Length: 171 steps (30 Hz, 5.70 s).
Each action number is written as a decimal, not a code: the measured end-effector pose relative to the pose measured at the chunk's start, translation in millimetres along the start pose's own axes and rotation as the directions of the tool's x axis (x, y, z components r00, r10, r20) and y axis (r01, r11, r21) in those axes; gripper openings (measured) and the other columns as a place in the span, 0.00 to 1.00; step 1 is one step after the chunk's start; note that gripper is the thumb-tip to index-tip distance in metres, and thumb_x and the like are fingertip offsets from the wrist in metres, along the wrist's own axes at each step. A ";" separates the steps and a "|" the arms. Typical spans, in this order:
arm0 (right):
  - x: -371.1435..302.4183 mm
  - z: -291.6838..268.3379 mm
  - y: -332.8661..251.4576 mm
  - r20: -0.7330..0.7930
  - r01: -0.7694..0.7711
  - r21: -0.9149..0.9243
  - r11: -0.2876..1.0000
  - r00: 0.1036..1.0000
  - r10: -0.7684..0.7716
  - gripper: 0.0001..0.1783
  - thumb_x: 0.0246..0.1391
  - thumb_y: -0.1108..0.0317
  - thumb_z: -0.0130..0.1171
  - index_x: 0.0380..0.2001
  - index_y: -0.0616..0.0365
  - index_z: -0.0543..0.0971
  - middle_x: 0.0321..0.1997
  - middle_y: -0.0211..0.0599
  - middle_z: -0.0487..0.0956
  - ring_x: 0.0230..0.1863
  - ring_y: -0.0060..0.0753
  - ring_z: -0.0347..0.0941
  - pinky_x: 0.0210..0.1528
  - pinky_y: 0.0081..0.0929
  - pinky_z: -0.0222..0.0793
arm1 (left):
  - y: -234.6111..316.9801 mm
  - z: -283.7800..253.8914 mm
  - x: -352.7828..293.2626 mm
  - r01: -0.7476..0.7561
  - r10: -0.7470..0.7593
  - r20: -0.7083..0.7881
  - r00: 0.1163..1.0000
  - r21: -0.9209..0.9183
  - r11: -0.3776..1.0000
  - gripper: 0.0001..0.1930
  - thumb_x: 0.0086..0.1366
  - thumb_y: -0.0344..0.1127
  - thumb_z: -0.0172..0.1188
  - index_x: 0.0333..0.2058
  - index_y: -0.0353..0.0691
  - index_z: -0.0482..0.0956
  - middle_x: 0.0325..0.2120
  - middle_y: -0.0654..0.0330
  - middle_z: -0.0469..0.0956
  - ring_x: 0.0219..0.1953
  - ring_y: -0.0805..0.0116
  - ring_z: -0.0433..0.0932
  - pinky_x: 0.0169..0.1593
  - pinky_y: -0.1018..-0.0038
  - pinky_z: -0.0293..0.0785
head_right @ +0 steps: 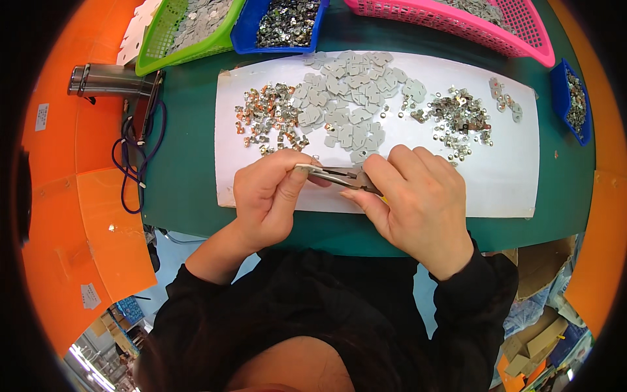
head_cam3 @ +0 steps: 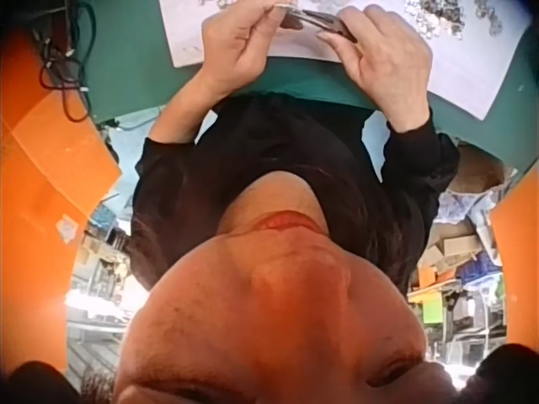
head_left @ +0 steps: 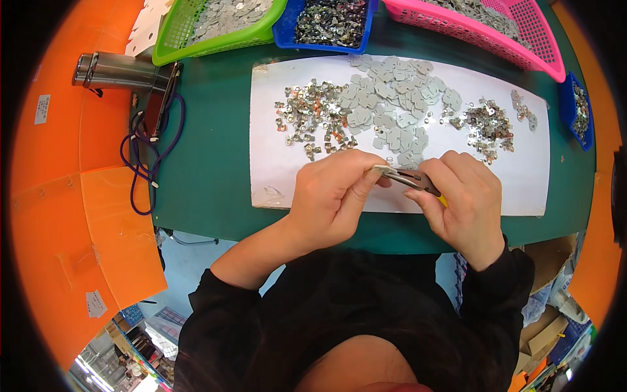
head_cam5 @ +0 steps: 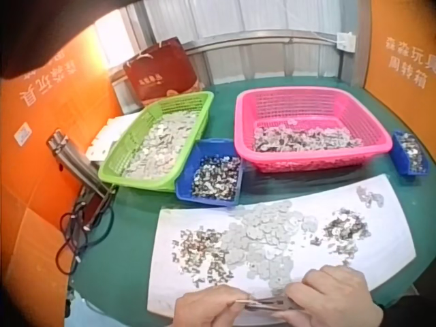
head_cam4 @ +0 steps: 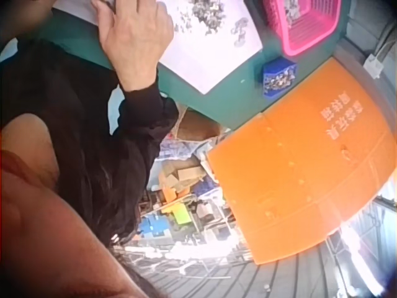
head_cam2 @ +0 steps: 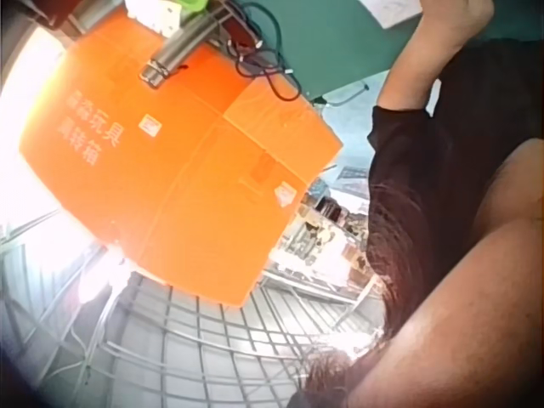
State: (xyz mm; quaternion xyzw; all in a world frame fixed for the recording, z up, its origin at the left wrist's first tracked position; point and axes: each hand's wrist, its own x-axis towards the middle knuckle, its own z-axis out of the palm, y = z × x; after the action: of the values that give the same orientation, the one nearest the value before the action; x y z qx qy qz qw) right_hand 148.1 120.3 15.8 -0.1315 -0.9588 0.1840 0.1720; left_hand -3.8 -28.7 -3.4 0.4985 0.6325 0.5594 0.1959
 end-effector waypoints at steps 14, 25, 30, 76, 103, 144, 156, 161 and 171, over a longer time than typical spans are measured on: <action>18.4 -27.2 0.3 -0.020 0.159 -0.279 0.947 0.985 -0.171 0.19 0.44 0.56 0.67 0.36 0.56 0.78 0.26 0.32 0.66 0.28 0.38 0.64 0.30 0.35 0.58 | 21.7 -5.7 6.9 0.495 -0.443 0.221 0.869 -0.396 0.774 0.13 0.73 0.32 0.49 0.33 0.28 0.77 0.22 0.61 0.76 0.26 0.77 0.76 0.33 0.79 0.74; 17.4 -41.5 5.2 0.132 0.323 -0.484 0.813 0.946 -0.297 0.19 0.41 0.59 0.66 0.35 0.58 0.77 0.27 0.33 0.68 0.29 0.36 0.65 0.29 0.33 0.59 | 19.9 -7.3 6.3 0.679 -0.535 0.470 0.702 -0.668 0.305 0.18 0.75 0.40 0.45 0.30 0.32 0.74 0.18 0.56 0.74 0.22 0.66 0.76 0.28 0.71 0.74; 22.8 -53.3 0.8 0.091 0.323 -0.425 0.846 0.945 -0.315 0.18 0.41 0.57 0.67 0.32 0.58 0.77 0.26 0.33 0.68 0.29 0.39 0.66 0.29 0.34 0.59 | 17.1 4.5 2.6 0.476 -0.408 0.247 0.879 -0.405 0.780 0.15 0.74 0.34 0.46 0.29 0.32 0.73 0.18 0.58 0.74 0.19 0.68 0.73 0.27 0.74 0.72; 13.6 -48.0 11.5 0.517 -0.091 0.278 0.956 0.853 -0.070 0.15 0.56 0.60 0.58 0.29 0.62 0.70 0.25 0.45 0.70 0.30 0.53 0.67 0.32 0.42 0.62 | 13.0 2.8 2.6 -0.043 0.028 0.125 0.992 0.119 0.992 0.06 0.65 0.23 0.52 0.29 0.33 0.77 0.16 0.60 0.73 0.17 0.68 0.72 0.21 0.75 0.64; 7.3 -37.0 6.2 0.567 -0.148 0.233 0.961 0.824 -0.010 0.14 0.58 0.60 0.58 0.27 0.60 0.71 0.21 0.47 0.72 0.26 0.58 0.70 0.27 0.45 0.63 | 16.3 -0.8 -7.0 0.326 -0.314 0.197 0.929 -0.030 0.945 0.11 0.70 0.27 0.49 0.27 0.33 0.75 0.16 0.62 0.76 0.18 0.78 0.73 0.24 0.80 0.66; 41.0 60.3 -7.2 -0.043 0.274 0.005 0.962 0.961 -0.273 0.16 0.32 0.75 0.64 0.31 0.50 0.78 0.27 0.27 0.69 0.34 0.34 0.69 0.38 0.31 0.62 | -20.5 -55.2 -13.1 0.361 -0.588 -0.019 0.809 -0.773 0.521 0.14 0.72 0.39 0.53 0.39 0.31 0.78 0.28 0.57 0.80 0.30 0.69 0.78 0.36 0.74 0.74; 27.8 12.1 -5.1 -0.060 0.054 0.271 0.961 0.997 -0.040 0.22 0.37 0.86 0.51 0.39 0.56 0.75 0.45 0.46 0.70 0.44 0.47 0.68 0.48 0.36 0.65 | -17.5 -54.8 -23.6 0.379 -0.533 -0.083 0.842 -0.613 0.693 0.12 0.70 0.38 0.57 0.39 0.33 0.79 0.28 0.58 0.81 0.30 0.72 0.78 0.37 0.75 0.74; 29.4 47.6 -32.2 -0.049 0.167 0.138 0.976 0.986 -0.162 0.23 0.32 0.79 0.66 0.38 0.53 0.78 0.37 0.34 0.73 0.43 0.41 0.70 0.43 0.35 0.65 | -22.6 -51.6 -27.1 0.283 -0.466 -0.159 0.871 -0.613 0.738 0.11 0.72 0.37 0.52 0.38 0.33 0.77 0.28 0.57 0.78 0.31 0.69 0.77 0.37 0.74 0.74; 42.2 61.7 -30.0 -0.044 0.163 0.018 0.986 0.986 -0.162 0.18 0.33 0.73 0.69 0.33 0.53 0.77 0.33 0.31 0.72 0.39 0.38 0.70 0.41 0.35 0.63 | -20.9 -56.4 -29.0 0.259 -0.537 -0.200 0.819 -0.708 0.658 0.11 0.72 0.36 0.53 0.40 0.33 0.77 0.32 0.57 0.80 0.34 0.68 0.79 0.41 0.72 0.75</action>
State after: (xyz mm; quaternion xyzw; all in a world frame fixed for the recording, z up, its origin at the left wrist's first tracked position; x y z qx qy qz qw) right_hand 80.8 87.7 -14.2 -0.0548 -0.9604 0.1770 0.2079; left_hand -45.5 -79.7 -14.5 0.1207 0.5181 0.7728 0.3460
